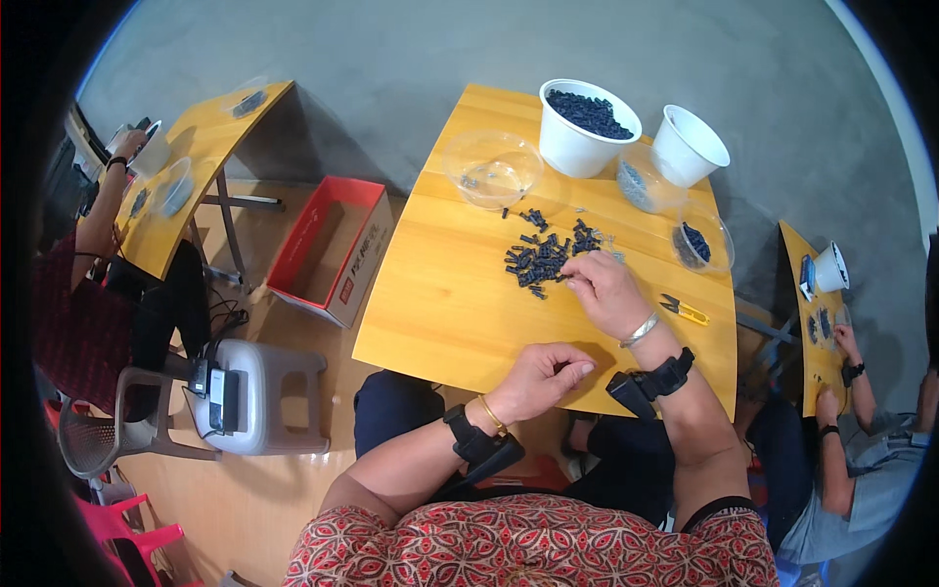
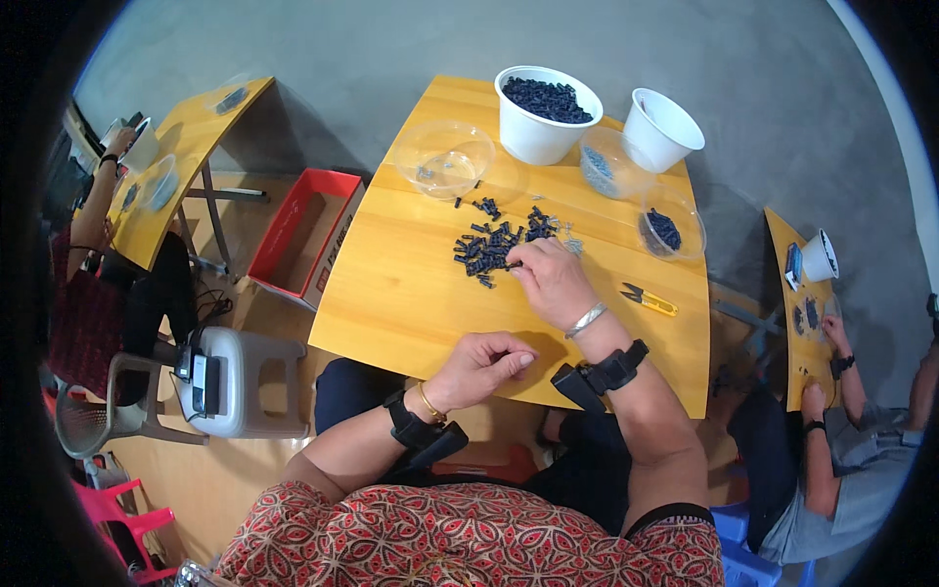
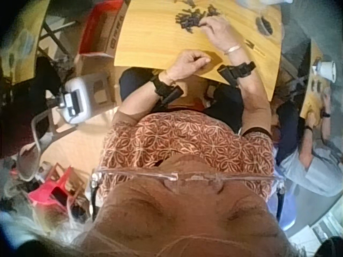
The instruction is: Assembling small black plastic components by hand and sorting them.
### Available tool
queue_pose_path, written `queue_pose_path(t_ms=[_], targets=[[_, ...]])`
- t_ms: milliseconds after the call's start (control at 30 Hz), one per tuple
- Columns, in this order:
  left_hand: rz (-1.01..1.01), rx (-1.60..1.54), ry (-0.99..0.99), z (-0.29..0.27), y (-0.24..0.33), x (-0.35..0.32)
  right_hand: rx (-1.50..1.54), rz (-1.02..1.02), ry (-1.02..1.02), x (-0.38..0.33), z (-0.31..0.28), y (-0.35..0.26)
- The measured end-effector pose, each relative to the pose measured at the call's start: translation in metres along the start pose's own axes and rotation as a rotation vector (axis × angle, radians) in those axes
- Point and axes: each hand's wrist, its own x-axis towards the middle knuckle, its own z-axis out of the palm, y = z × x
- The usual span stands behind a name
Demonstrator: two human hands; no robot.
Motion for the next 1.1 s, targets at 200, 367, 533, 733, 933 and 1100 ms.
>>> queue_pose_path(t_ms=[200,367,533,733,933,1100], targets=[[-0.005,-0.030,0.062,0.001,0.005,-0.003,-0.094,-0.126,-0.011,0.017,0.017,0.000],[-0.015,-0.054,0.093,-0.005,0.006,-0.004,-0.141,-0.173,-0.042,0.014,0.020,0.009],[0.000,-0.042,0.158,-0.015,0.008,-0.004,-0.085,-0.161,0.072,0.008,0.012,0.010],[-0.008,-0.039,0.173,-0.013,0.010,-0.002,-0.147,-0.049,0.043,0.022,0.013,0.020],[-0.008,-0.015,0.177,-0.015,0.009,-0.002,-0.233,-0.120,-0.030,0.035,0.024,0.013],[0.026,-0.066,0.224,-0.017,0.002,0.002,-0.365,-0.136,-0.073,0.033,0.023,0.007]])
